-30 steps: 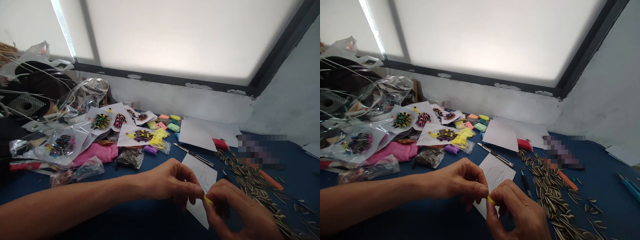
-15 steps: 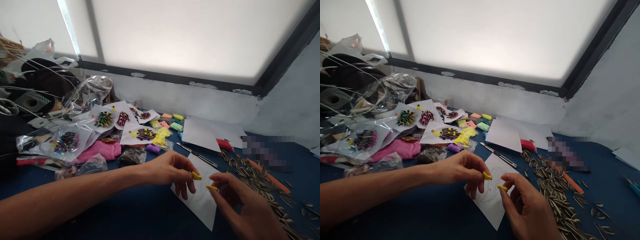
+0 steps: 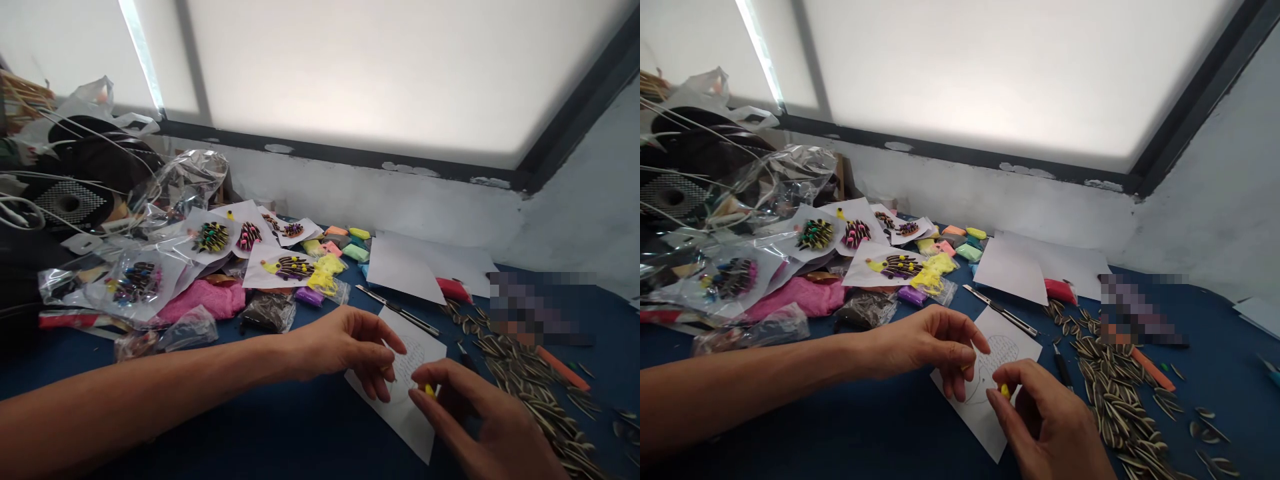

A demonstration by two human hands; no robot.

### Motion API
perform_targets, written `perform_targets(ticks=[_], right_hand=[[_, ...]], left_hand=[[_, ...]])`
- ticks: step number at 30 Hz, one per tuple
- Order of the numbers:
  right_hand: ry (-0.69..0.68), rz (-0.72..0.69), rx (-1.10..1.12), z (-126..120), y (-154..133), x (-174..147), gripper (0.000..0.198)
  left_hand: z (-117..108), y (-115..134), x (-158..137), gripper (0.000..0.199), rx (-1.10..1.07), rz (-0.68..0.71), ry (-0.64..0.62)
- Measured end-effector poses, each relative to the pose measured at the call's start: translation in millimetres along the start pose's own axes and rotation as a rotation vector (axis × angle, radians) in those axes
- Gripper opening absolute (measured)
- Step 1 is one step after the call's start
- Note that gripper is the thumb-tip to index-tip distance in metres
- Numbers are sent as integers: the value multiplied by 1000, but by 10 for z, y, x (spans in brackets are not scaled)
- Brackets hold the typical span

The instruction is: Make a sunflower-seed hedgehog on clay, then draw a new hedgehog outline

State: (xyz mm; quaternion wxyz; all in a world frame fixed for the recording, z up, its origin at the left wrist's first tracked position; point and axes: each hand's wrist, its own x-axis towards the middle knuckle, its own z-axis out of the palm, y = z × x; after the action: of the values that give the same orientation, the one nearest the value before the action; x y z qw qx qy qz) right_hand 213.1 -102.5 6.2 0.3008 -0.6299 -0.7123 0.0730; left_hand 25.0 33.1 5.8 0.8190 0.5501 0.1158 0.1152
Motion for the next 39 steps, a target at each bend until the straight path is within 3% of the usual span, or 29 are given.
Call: perform_targets(ticks=[6, 12, 15, 19, 29, 34, 39], right_hand=[[16, 26, 43, -63, -15, 55, 24], [64, -33, -48, -1, 44, 4, 17], [94, -161, -141, 68, 74, -9, 20], [79, -270, -273, 106, 93, 10, 21], [77, -218, -315, 196, 45, -5, 35], [68, -280, -297, 216, 55, -21, 35], [65, -359, -414, 192, -20, -45, 38]], left_hand=[[-18, 83, -4, 21, 135, 13, 75], [3, 66, -4, 22, 926, 112, 224], [15, 24, -13, 22, 1112, 189, 266], [35, -8, -49, 22, 1340, 233, 181], [69, -27, -84, 15, 1576, 268, 97], [72, -24, -78, 13, 1624, 263, 99], [76, -30, -83, 12, 1657, 258, 97]])
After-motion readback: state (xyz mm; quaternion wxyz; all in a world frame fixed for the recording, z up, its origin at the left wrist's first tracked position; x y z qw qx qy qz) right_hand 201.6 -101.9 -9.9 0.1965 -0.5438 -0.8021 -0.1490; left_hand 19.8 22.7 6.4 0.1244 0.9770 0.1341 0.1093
